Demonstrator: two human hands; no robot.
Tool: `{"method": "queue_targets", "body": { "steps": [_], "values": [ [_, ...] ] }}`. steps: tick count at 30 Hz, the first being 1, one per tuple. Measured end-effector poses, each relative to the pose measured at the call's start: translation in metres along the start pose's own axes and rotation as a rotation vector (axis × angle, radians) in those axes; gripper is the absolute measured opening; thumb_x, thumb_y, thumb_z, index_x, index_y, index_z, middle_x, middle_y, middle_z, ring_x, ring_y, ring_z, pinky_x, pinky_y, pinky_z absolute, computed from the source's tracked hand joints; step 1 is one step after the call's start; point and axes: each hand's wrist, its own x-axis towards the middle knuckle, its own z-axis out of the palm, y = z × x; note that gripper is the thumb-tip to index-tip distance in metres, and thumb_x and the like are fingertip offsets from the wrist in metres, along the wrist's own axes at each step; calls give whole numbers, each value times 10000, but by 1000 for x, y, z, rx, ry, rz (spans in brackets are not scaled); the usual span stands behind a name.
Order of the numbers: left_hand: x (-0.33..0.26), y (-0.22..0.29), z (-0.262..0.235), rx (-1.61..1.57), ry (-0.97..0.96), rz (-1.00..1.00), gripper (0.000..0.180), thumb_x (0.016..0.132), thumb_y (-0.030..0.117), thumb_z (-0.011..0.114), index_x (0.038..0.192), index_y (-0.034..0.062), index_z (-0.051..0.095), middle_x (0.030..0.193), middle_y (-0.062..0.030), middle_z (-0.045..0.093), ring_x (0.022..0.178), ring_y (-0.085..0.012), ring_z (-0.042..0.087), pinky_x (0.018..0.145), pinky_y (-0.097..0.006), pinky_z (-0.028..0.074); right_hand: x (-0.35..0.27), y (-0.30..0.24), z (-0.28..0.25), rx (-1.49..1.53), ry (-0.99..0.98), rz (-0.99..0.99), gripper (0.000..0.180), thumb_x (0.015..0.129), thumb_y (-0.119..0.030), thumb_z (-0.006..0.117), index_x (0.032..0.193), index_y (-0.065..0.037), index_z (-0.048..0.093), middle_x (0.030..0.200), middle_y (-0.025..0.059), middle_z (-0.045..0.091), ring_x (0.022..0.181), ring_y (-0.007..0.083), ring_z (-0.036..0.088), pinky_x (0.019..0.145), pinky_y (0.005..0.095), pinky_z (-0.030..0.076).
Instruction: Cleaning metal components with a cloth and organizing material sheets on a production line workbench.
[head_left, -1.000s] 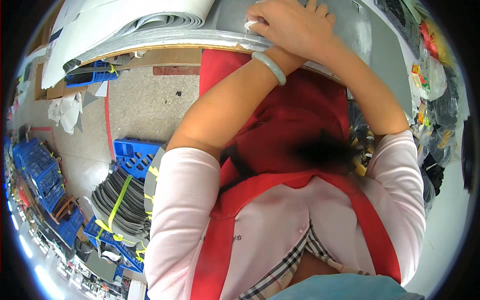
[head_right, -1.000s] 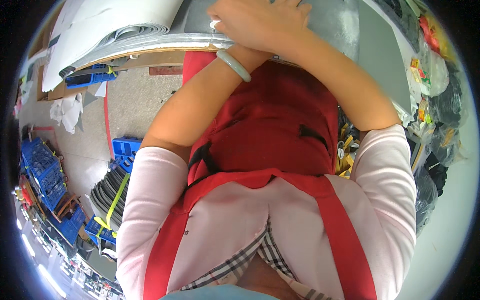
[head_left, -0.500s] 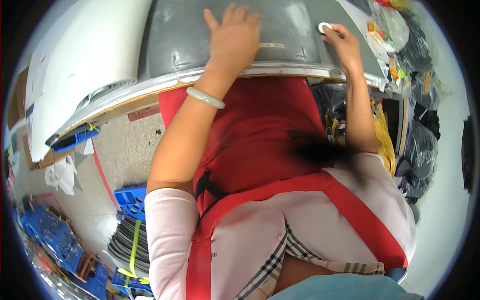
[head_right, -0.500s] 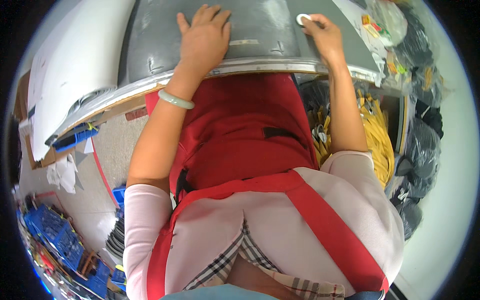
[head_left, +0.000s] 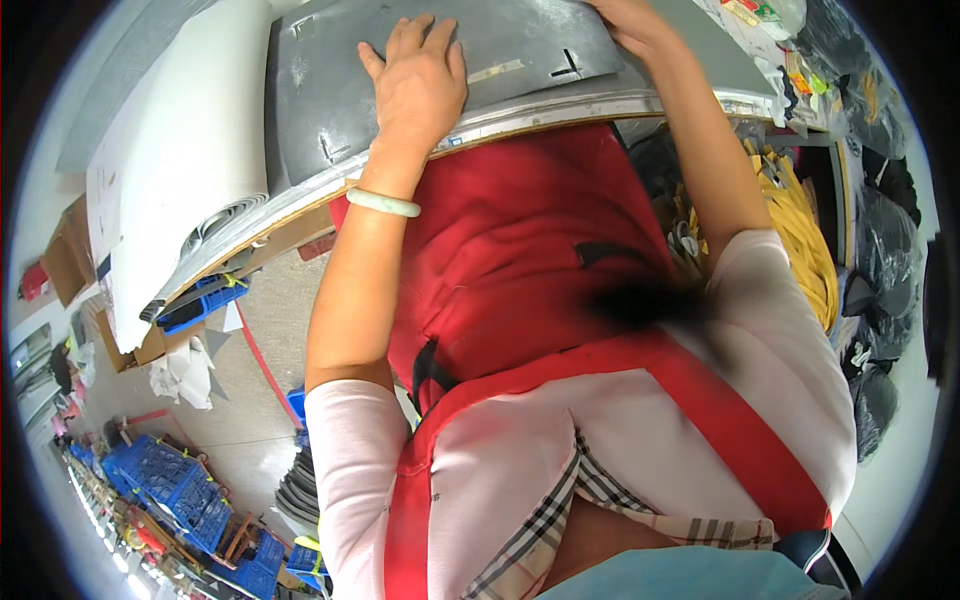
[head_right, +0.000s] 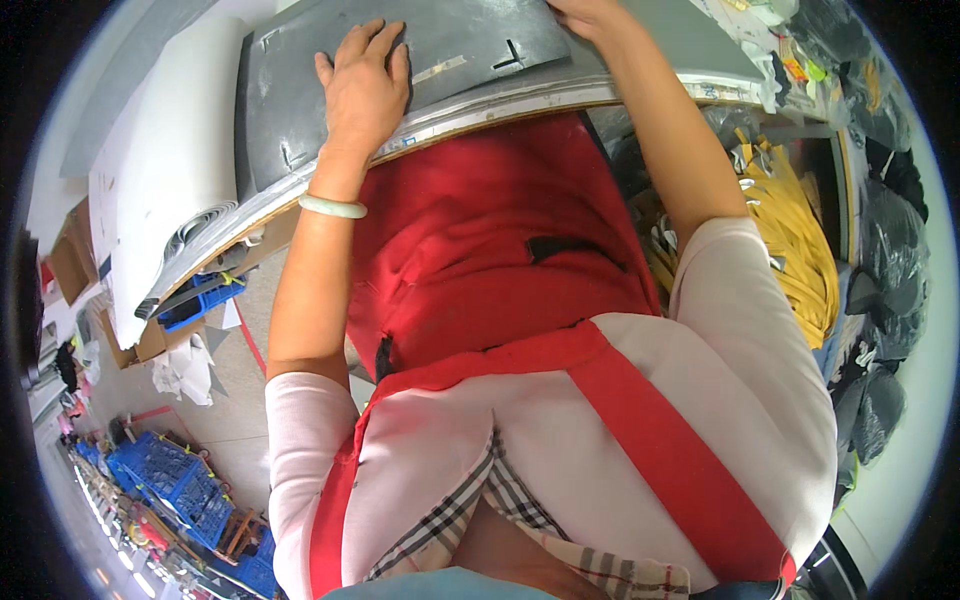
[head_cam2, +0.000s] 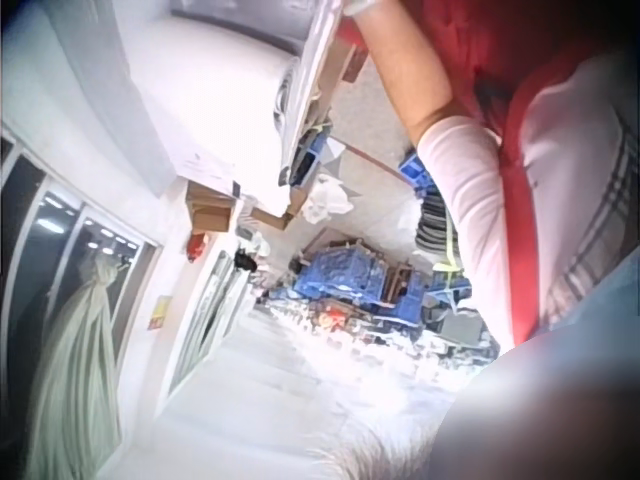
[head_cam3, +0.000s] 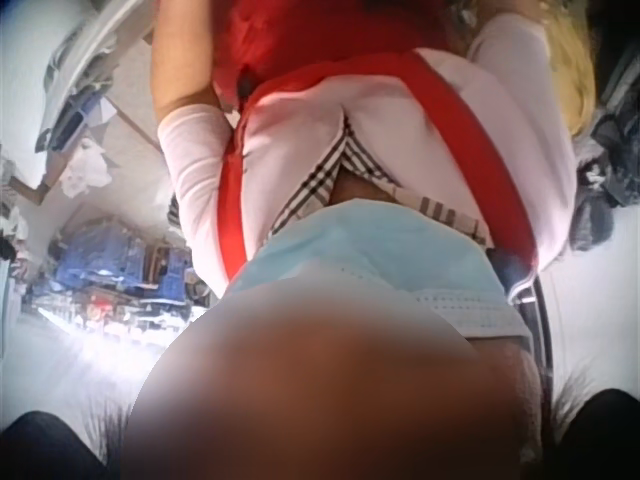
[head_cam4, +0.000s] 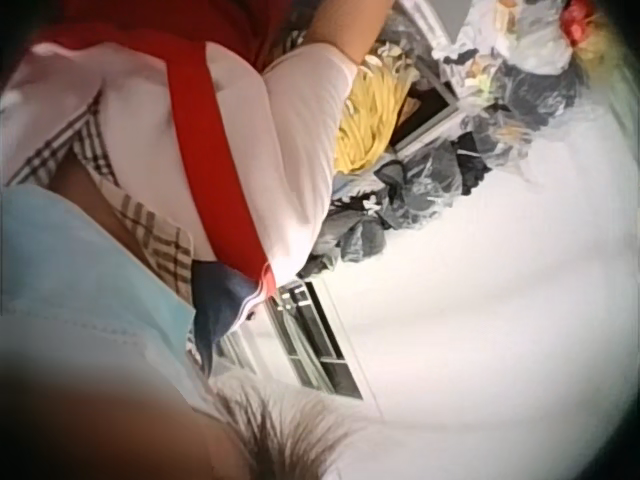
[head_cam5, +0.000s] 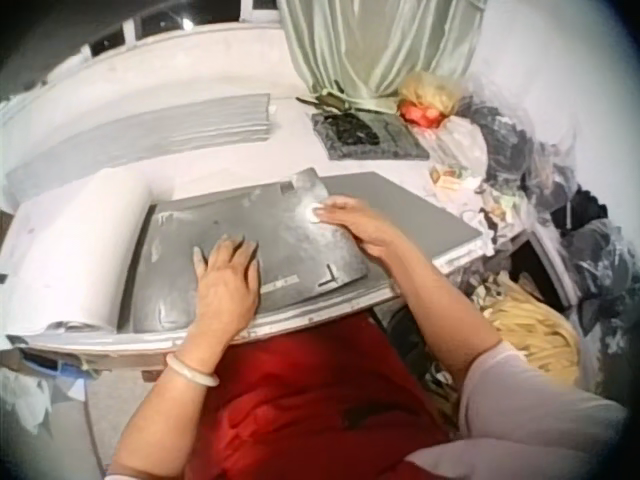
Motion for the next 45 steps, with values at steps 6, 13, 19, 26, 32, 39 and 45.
{"method": "queue_targets", "body": {
  "steps": [6, 13, 19, 26, 32, 39, 45],
  "values": [
    [-36, 60, -58, -641, 59, 321, 256, 897, 76, 721, 1153, 74, 717, 1133, -121, 688, 1105, -323, 629, 974, -448, 481, 25, 22, -31, 569, -354, -302, 119, 997, -241, 704, 1028, -130, 671, 918, -46, 678, 827, 56, 619, 752, 221, 498],
    [-9, 26, -39, -478, -303, 148, 298, 796, 151, 826, 1066, 40, 762, 1063, -102, 684, 979, -332, 638, 881, -416, 521, 26, 13, -67, 483, -57, -469, 141, 1022, -225, 667, 1113, -118, 669, 985, -36, 704, 875, 66, 662, 796, 232, 528],
    [8, 20, -45, -647, -476, 20, 270, 810, 173, 837, 1038, 47, 766, 1062, -111, 685, 816, -284, 641, 775, -404, 544, 0, 6, -97, 525, 229, -412, 372, 1009, -262, 686, 1328, -81, 624, 1201, 7, 684, 1064, 128, 648, 947, 272, 505],
    [20, 51, -27, -205, -401, 297, 392, 874, 102, 642, 1263, 98, 687, 1212, -148, 682, 1128, -374, 653, 941, -480, 543, 12, 10, -110, 600, 281, -462, 395, 985, -295, 712, 1299, -65, 639, 1161, 23, 695, 1056, 130, 642, 916, 298, 518],
    [79, 68, 23, -95, -288, 426, 243, 842, 231, 683, 974, 27, 702, 1110, -223, 708, 986, -322, 701, 799, -438, 574, -21, -37, -72, 614, 266, -372, 492, 1050, -369, 598, 1420, -48, 552, 1358, 115, 642, 1215, 234, 635, 1054, 377, 507],
    [170, -157, -77, -276, 50, -394, 417, 1039, 324, 535, 1042, -50, 719, 1104, -271, 701, 1083, -434, 655, 985, -453, 519, -48, -71, -74, 623, 222, -453, 469, 1078, -321, 553, 1440, -26, 512, 1379, 142, 610, 1237, 257, 607, 1064, 397, 504],
    [94, -338, -243, -470, 294, -915, 347, 1008, 334, 568, 1101, 36, 719, 987, -199, 733, 957, -407, 695, 828, -517, 527, -43, -53, -81, 557, 251, -416, 461, 1085, -335, 538, 1432, -34, 516, 1363, 137, 610, 1212, 258, 612, 1044, 390, 508]
  ]
}}
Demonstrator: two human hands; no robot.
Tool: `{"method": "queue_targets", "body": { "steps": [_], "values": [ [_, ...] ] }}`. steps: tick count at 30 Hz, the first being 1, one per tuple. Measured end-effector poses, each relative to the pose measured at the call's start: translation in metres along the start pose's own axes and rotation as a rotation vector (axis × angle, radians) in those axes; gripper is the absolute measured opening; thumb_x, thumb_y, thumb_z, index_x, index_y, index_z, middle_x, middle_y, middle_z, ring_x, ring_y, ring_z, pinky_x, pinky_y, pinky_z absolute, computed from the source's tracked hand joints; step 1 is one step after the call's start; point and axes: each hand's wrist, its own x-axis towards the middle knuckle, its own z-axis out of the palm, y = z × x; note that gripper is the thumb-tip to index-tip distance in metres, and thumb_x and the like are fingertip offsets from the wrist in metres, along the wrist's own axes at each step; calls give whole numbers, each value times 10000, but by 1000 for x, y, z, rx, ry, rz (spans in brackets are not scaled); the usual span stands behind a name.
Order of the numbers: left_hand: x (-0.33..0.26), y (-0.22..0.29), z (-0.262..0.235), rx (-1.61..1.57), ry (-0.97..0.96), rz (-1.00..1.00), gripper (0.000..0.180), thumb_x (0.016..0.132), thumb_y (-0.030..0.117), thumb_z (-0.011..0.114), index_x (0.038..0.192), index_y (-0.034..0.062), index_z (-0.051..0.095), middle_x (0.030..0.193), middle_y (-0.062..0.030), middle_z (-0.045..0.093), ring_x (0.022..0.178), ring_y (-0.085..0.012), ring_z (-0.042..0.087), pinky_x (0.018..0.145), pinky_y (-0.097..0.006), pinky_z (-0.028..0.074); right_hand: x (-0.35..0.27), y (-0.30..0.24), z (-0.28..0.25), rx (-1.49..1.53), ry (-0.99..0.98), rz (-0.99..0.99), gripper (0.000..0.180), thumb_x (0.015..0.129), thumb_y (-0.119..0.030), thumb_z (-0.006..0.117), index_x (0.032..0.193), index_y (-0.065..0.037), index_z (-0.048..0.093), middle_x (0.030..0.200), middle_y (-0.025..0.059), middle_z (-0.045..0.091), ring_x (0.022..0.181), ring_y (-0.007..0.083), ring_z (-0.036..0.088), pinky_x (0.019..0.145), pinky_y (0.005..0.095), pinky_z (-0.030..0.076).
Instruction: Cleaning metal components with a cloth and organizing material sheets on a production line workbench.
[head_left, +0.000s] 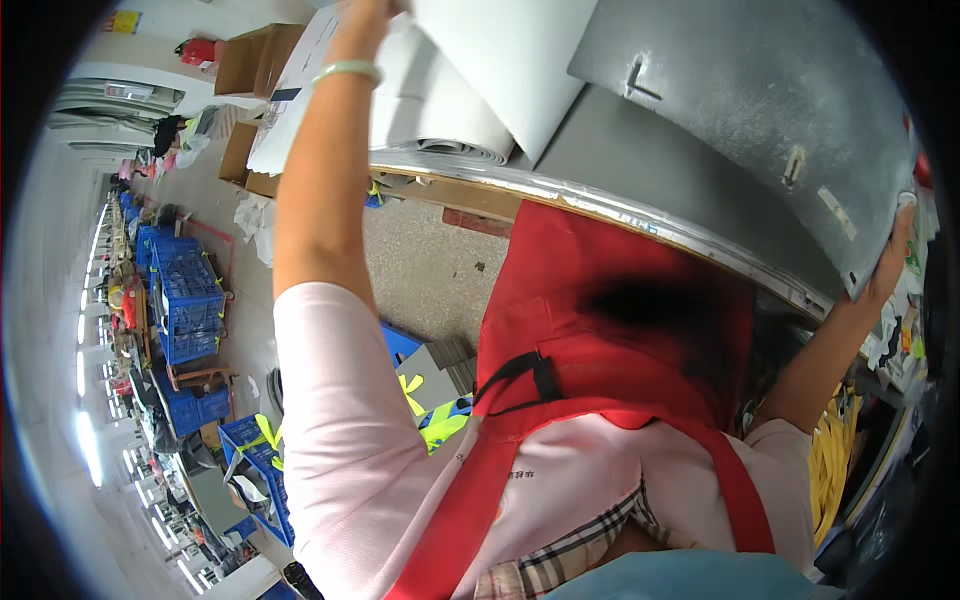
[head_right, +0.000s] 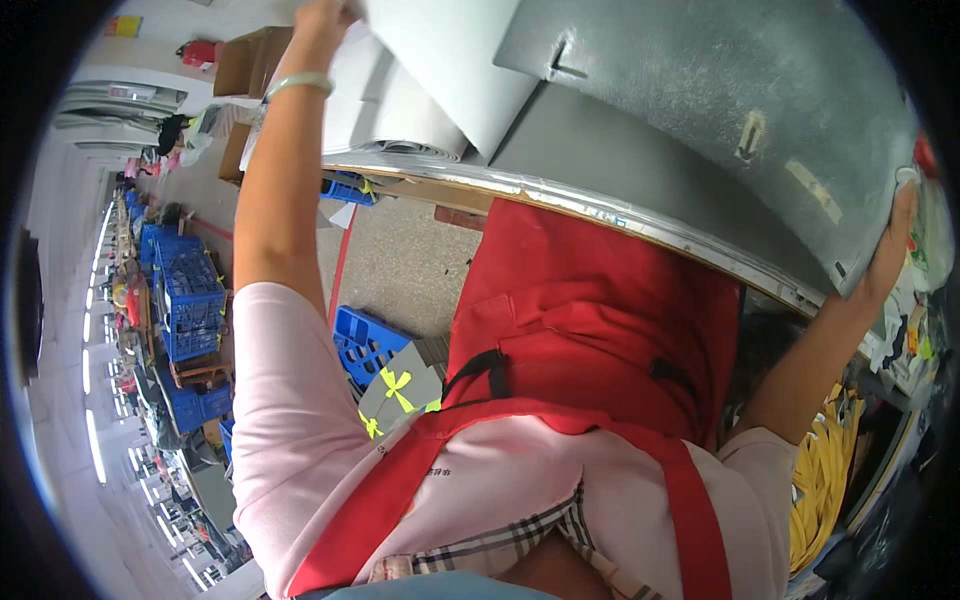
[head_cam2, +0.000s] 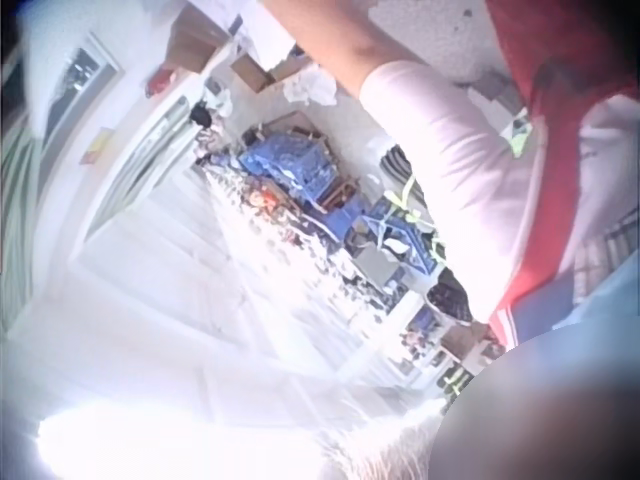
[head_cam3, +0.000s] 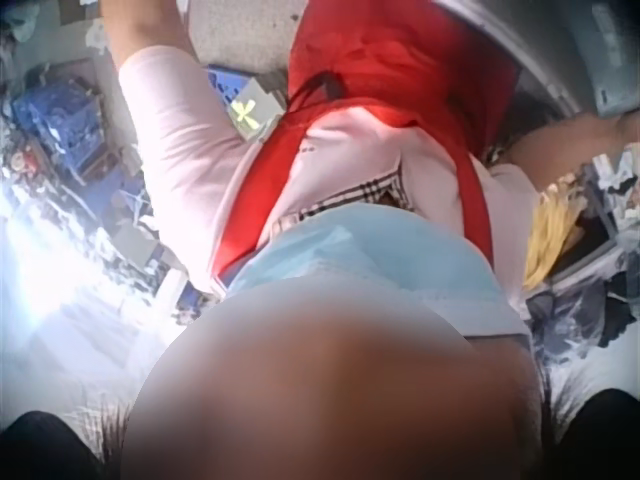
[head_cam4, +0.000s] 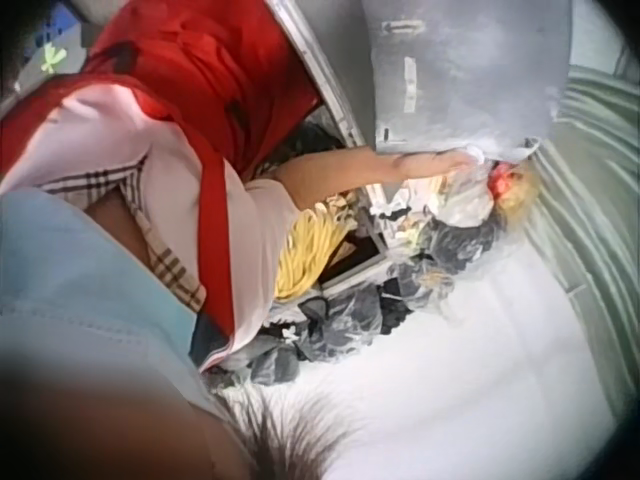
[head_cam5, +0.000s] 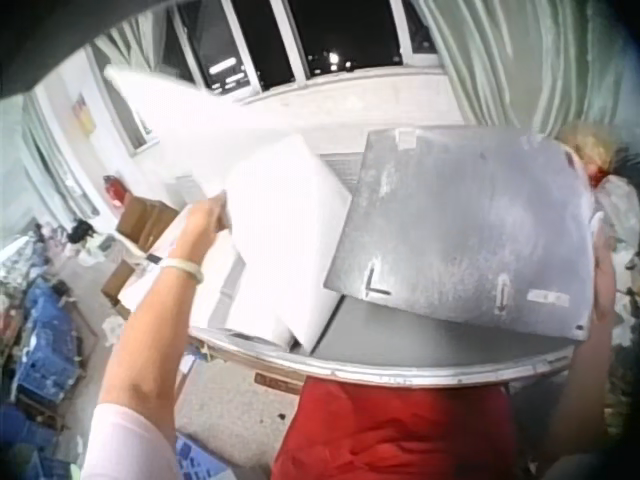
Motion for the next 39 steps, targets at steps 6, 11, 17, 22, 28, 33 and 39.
{"method": "queue_targets", "body": {
  "steps": [6, 11, 17, 22, 28, 33, 39],
  "values": [
    [-40, -72, -73, 195, 309, -213, 552, 843, 384, 799, 1201, -27, 711, 1268, -153, 696, 1154, -279, 633, 978, -420, 488, -3, 23, 15, -72, -63, 10, 520, 1083, -356, 536, 1478, -25, 472, 1408, 137, 571, 1250, 252, 581, 1074, 382, 472],
    [-60, -99, -32, -71, 318, -188, 577, 851, 395, 763, 1212, -51, 703, 1288, -220, 680, 1191, -337, 624, 1019, -417, 466, -12, 22, 9, -200, -12, 15, 444, 1081, -354, 547, 1402, -48, 532, 1320, 101, 608, 1172, 202, 606, 1025, 343, 490],
    [-6, -162, -91, 549, 451, -269, 727, 867, 501, 770, 1247, -110, 668, 1281, -219, 683, 1149, -298, 652, 1011, -365, 480, -19, 25, 22, -207, 36, 31, 461, 1075, -350, 566, 1417, -43, 536, 1313, 82, 614, 1164, 174, 603, 1021, 310, 478],
    [30, -169, -123, 620, 132, -205, 765, 883, 710, 614, 933, -35, 783, 1000, -148, 775, 955, -255, 724, 892, -363, 517, -23, 23, 17, -283, 104, 13, 574, 1058, -370, 598, 1491, -13, 478, 1382, 91, 580, 1217, 184, 577, 1058, 306, 450],
    [0, -137, -83, -210, 211, -260, 378, 777, 70, 870, 1116, -21, 727, 804, -57, 700, 676, -152, 631, 626, -308, 503, -24, 24, 28, -354, 51, 2, 527, 1060, -364, 596, 1451, -20, 512, 1355, 89, 596, 1202, 180, 584, 1047, 306, 456],
    [-48, -144, -141, -240, 357, -180, 494, 763, -44, 809, 1237, -25, 675, 795, -69, 678, 598, -150, 602, 558, -282, 500, -25, 28, 25, -187, 31, 50, 456, 1070, -345, 581, 1411, -45, 548, 1326, 75, 611, 1179, 182, 595, 1030, 321, 474],
    [-113, -203, -180, -283, 375, -284, 385, 816, 36, 791, 1192, 31, 706, 863, -55, 705, 656, -155, 644, 568, -262, 484, -7, 44, 4, -128, -2, 90, 460, 1078, -342, 562, 1420, -35, 540, 1361, 93, 604, 1197, 197, 600, 1045, 335, 473]
  ]
}}
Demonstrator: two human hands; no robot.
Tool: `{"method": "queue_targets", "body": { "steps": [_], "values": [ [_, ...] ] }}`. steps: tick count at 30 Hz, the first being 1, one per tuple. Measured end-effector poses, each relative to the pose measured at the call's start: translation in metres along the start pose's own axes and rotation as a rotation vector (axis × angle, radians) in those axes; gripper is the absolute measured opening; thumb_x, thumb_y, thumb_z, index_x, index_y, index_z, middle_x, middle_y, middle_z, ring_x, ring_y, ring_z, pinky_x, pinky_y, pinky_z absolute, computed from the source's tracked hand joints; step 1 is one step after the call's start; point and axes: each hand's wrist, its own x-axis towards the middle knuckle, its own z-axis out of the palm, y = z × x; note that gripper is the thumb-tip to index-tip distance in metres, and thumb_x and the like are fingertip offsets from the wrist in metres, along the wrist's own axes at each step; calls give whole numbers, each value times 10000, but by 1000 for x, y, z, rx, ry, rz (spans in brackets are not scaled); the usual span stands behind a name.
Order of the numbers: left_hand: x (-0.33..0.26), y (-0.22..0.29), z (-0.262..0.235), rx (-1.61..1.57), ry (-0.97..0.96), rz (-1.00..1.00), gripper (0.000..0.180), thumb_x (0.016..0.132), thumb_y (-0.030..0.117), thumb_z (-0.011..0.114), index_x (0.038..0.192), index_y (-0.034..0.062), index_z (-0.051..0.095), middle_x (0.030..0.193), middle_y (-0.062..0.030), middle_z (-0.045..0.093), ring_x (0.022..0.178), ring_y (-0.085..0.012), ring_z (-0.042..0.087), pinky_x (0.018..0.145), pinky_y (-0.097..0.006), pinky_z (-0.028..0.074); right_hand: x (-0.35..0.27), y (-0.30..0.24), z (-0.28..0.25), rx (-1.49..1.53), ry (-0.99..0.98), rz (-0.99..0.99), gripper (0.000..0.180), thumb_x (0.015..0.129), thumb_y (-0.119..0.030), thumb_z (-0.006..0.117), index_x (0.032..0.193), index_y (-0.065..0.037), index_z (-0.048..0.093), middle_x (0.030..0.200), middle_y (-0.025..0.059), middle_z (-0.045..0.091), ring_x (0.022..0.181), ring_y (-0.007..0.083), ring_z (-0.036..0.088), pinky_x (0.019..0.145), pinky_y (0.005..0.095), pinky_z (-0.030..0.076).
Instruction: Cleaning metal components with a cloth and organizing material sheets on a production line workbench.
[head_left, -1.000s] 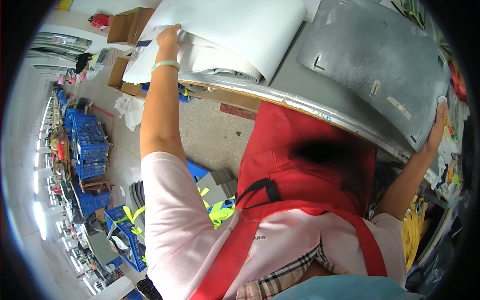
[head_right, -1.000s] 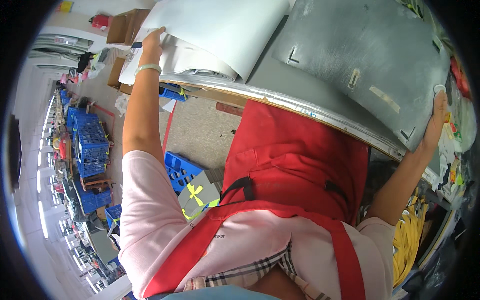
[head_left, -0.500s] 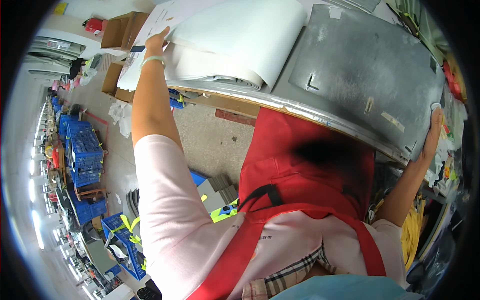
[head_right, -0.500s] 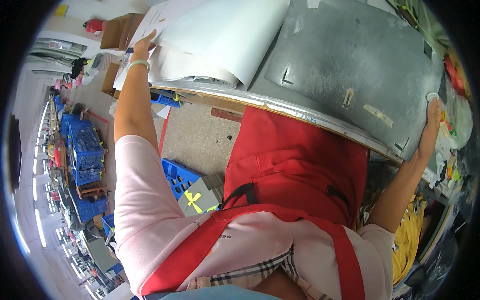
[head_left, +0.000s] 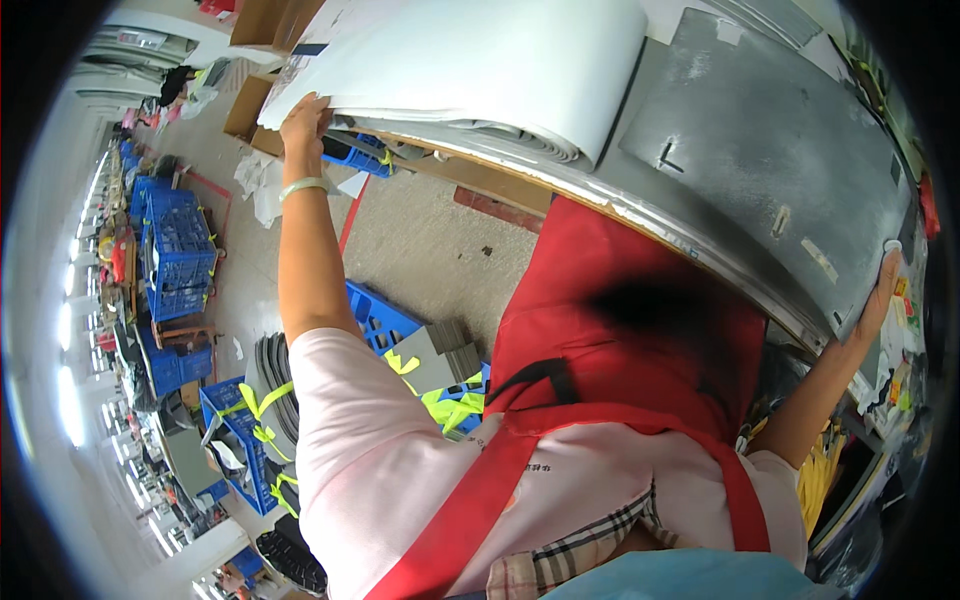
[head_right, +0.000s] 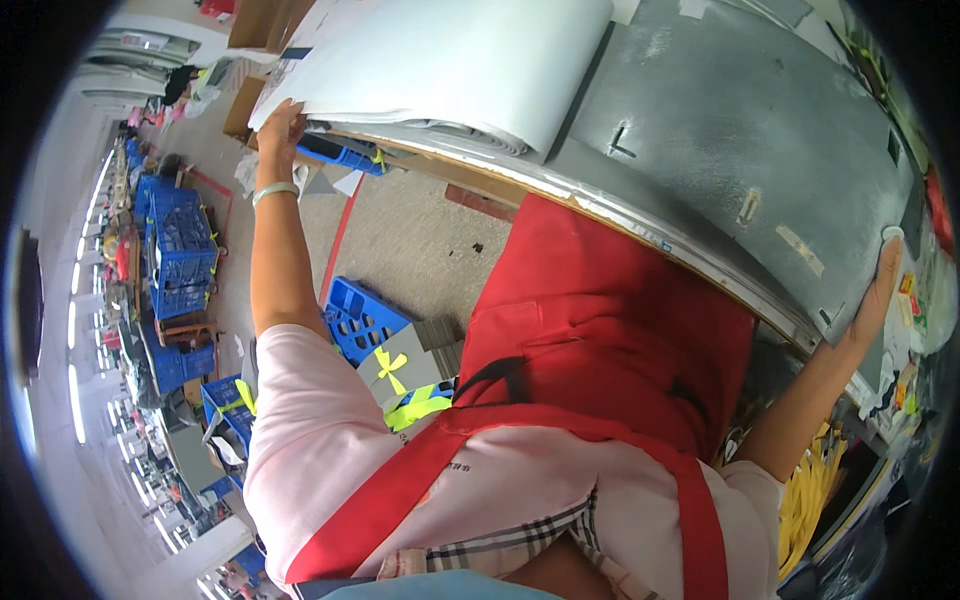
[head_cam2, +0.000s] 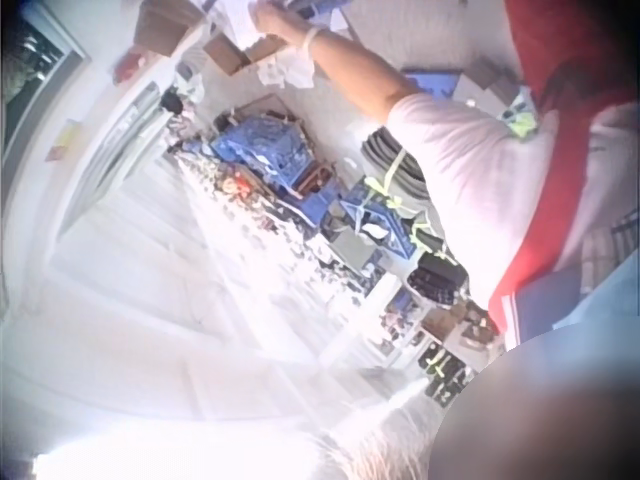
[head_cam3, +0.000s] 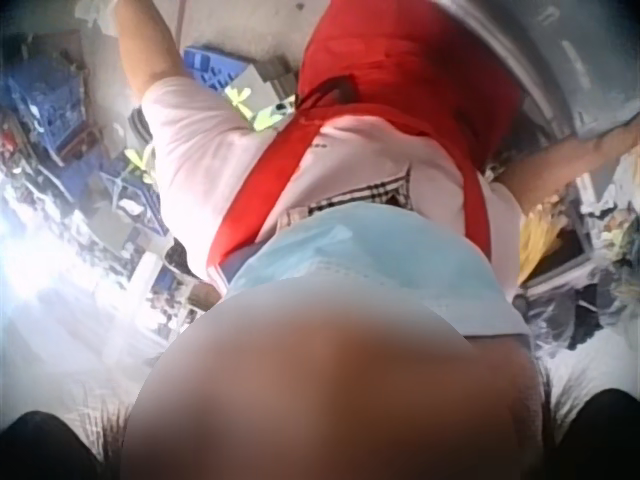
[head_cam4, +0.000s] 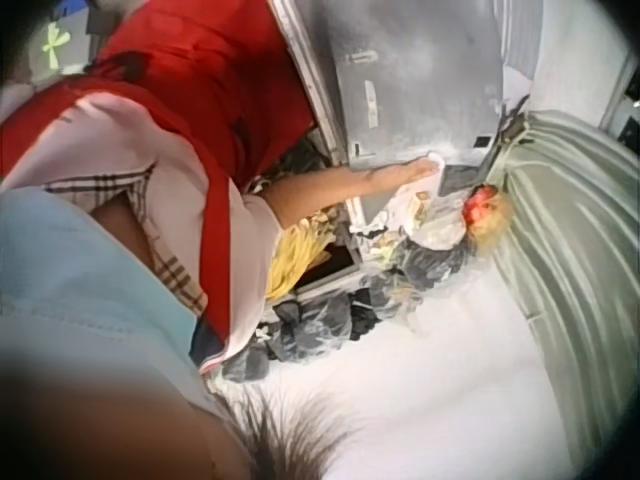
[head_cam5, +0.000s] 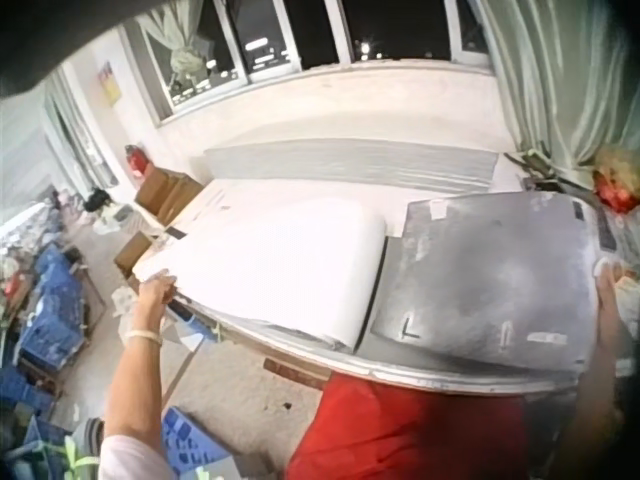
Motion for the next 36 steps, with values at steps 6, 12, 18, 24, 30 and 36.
{"method": "queue_targets", "body": {
  "steps": [6, 12, 18, 24, 30, 36],
  "values": [
    [-5, -32, -2, 74, 162, -138, 330, 851, 121, 795, 1163, 33, 729, 857, -67, 701, 682, -152, 639, 549, -288, 473, -3, -3, 15, -66, -6, 8, 510, 1077, -360, 555, 1460, -26, 512, 1408, 113, 582, 1239, 216, 589, 1082, 354, 454],
    [-25, 2, 19, 461, 219, 953, 356, 904, 89, 755, 1238, -11, 682, 1039, -85, 700, 937, -181, 642, 843, -347, 526, -7, -2, 29, 16, -21, 164, 535, 1058, -385, 579, 1460, -35, 529, 1394, 109, 617, 1237, 227, 616, 1074, 357, 480],
    [-279, 96, 155, 296, -558, 1149, 171, 949, 20, 692, 1111, 18, 747, 984, -66, 747, 831, -139, 657, 800, -276, 539, 70, 56, -28, -499, -236, -29, 390, 995, -325, 682, 1266, -45, 659, 1139, 38, 692, 1029, 131, 633, 918, 280, 484],
    [-358, 44, 232, 462, -1036, 1184, 245, 860, 134, 780, 1074, 21, 742, 1000, -150, 699, 942, -370, 667, 849, -408, 547, 69, 65, 1, -691, -317, 96, 162, 937, -227, 724, 953, -67, 707, 831, -28, 634, 760, 94, 531, 684, 271, 423],
    [-353, 26, 235, 628, -1043, 1171, 309, 814, 185, 818, 1057, 14, 736, 1058, -140, 690, 1017, -366, 643, 900, -427, 525, 48, 59, 15, -755, -259, 100, 190, 916, -246, 747, 878, -64, 705, 771, -27, 602, 714, 92, 499, 644, 279, 399],
    [-348, 27, 237, 613, -1045, 1224, 269, 855, 197, 781, 1067, 39, 733, 1031, -118, 696, 1004, -337, 650, 906, -416, 512, 40, 58, -1, -769, -249, 77, 185, 919, -235, 743, 877, -58, 706, 771, -22, 601, 720, 95, 507, 649, 281, 399]
  ]
}}
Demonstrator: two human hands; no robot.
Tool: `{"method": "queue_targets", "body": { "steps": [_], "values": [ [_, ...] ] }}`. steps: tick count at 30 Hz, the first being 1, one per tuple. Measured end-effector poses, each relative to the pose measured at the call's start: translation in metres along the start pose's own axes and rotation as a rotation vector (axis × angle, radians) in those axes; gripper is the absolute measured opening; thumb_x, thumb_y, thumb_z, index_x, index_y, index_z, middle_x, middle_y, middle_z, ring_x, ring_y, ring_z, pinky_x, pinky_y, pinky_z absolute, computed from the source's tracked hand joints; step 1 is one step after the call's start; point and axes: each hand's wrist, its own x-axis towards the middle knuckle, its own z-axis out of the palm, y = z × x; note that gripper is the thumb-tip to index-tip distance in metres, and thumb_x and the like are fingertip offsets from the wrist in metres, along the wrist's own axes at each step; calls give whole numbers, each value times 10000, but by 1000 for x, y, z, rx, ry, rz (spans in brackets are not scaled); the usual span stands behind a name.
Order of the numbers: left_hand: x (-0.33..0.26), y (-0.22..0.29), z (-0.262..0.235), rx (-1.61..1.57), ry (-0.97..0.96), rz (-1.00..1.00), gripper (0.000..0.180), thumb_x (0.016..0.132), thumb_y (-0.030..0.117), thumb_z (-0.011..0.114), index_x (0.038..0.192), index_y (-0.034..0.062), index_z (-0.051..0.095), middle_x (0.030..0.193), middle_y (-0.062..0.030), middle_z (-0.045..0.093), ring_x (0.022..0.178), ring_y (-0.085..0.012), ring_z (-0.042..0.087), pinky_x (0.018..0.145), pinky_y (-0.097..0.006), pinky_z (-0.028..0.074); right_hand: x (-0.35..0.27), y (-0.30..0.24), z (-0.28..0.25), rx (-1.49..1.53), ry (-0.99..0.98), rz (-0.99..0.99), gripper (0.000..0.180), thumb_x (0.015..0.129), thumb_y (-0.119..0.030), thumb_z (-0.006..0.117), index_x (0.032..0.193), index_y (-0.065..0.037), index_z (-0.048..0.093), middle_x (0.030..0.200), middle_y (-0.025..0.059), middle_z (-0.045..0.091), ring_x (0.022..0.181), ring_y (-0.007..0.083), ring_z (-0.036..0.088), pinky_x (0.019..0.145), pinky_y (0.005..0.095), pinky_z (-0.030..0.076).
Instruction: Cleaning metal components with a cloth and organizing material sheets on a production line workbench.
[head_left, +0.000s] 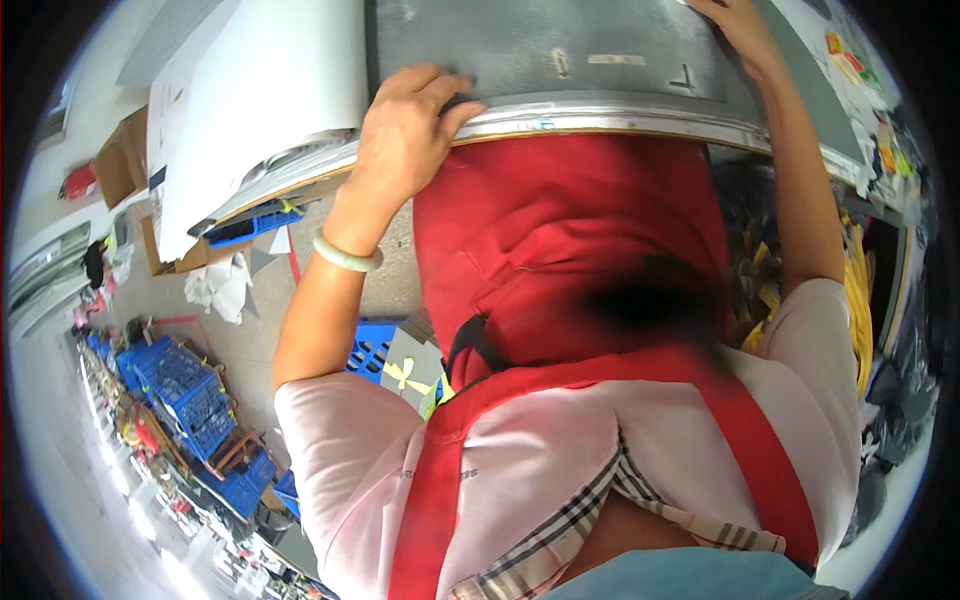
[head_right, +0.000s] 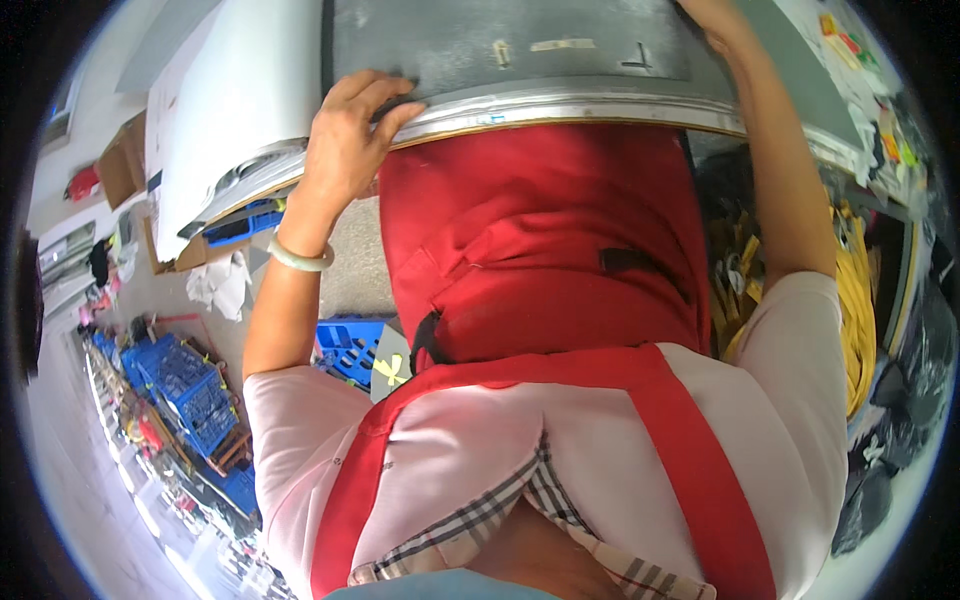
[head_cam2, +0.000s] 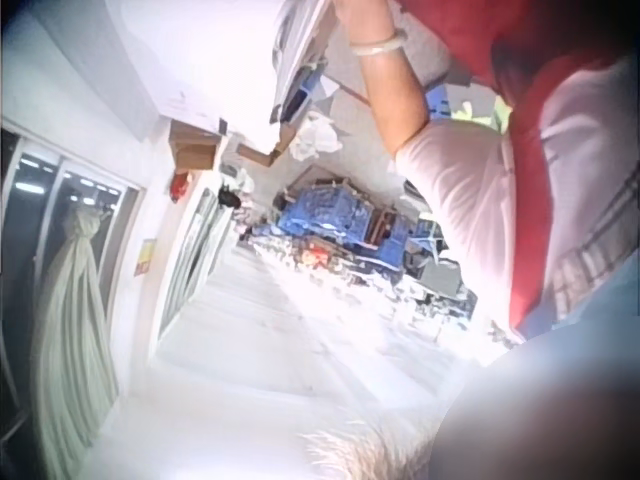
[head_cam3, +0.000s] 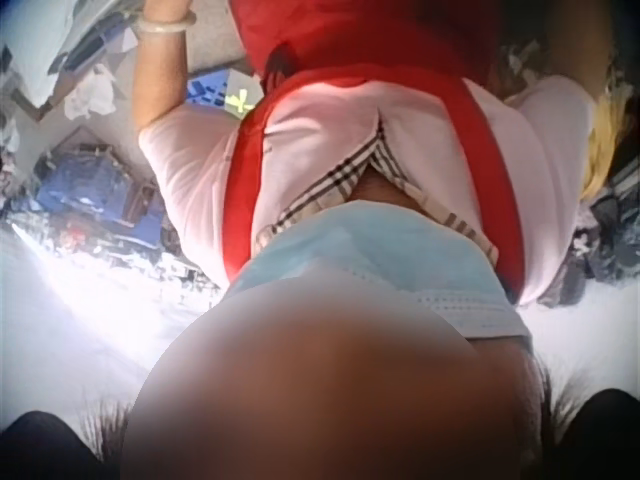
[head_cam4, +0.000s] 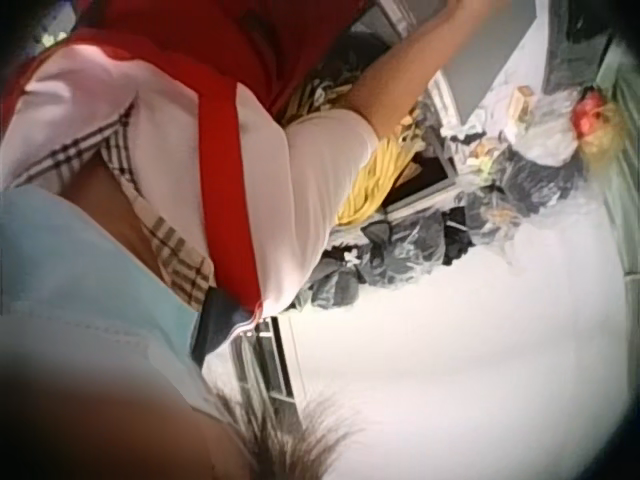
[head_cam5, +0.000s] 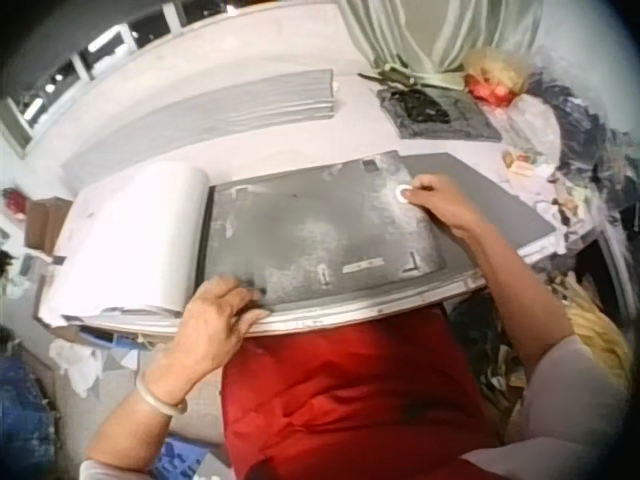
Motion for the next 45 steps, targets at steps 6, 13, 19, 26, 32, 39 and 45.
{"method": "queue_targets", "body": {
  "steps": [6, 13, 19, 26, 32, 39, 45],
  "values": [
    [28, -30, -26, 676, -232, 41, 322, 954, 181, 666, 1268, 116, 691, 1274, -92, 680, 1281, -292, 582, 1148, -458, 375, -8, -14, 14, 153, -57, 69, 164, 945, -195, 719, 848, -67, 684, 776, -36, 598, 715, 79, 507, 649, 253, 392],
    [-17, -69, -93, 962, -208, -35, 435, 1023, 377, 550, 1432, 233, 589, 1545, -20, 498, 1454, -285, 442, 1185, -614, 318, -9, -2, 11, 97, -16, -13, 178, 955, -206, 715, 842, -75, 671, 782, -45, 593, 728, 66, 503, 664, 249, 406],
    [-19, -72, -97, 683, -98, -134, 480, 1002, 405, 576, 1454, 245, 571, 1614, 13, 416, 1501, -281, 374, 1179, -685, 276, -8, 2, 16, 107, 17, -40, 179, 950, -208, 719, 852, -63, 678, 777, -48, 585, 736, 67, 502, 669, 251, 409],
    [19, -43, -64, 574, -430, 85, 202, 917, 203, 655, 1067, 88, 728, 1242, -55, 680, 1247, -268, 585, 1161, -487, 372, -13, -7, 17, 154, 6, -68, 183, 955, -206, 719, 866, -51, 680, 787, -36, 595, 738, 67, 509, 676, 253, 416],
    [-32, -58, -87, 815, -308, 248, 181, 945, 244, 646, 1035, 114, 736, 1245, -37, 691, 1353, -230, 520, 1180, -464, 332, -15, 1, 18, 117, 52, -75, 179, 960, -204, 720, 885, -46, 681, 787, -35, 598, 743, 67, 521, 692, 252, 427],
    [13, -16, -90, 681, -563, -136, 397, 1017, 411, 598, 1317, 162, 679, 1510, -103, 532, 1430, -267, 453, 1203, -433, 323, -5, 10, 25, 56, 143, -99, 200, 948, -211, 727, 908, -17, 696, 797, -14, 629, 741, 103, 545, 690, 287, 442],
    [8, -72, -76, 445, -186, 27, 410, 912, 286, 621, 1278, 111, 680, 1479, -81, 549, 1511, -329, 324, 1185, -734, 182, 4, 35, 11, -71, 32, -139, 350, 1001, -338, 695, 1192, -46, 718, 1021, -28, 693, 908, 70, 613, 826, 220, 471]
  ]
}}
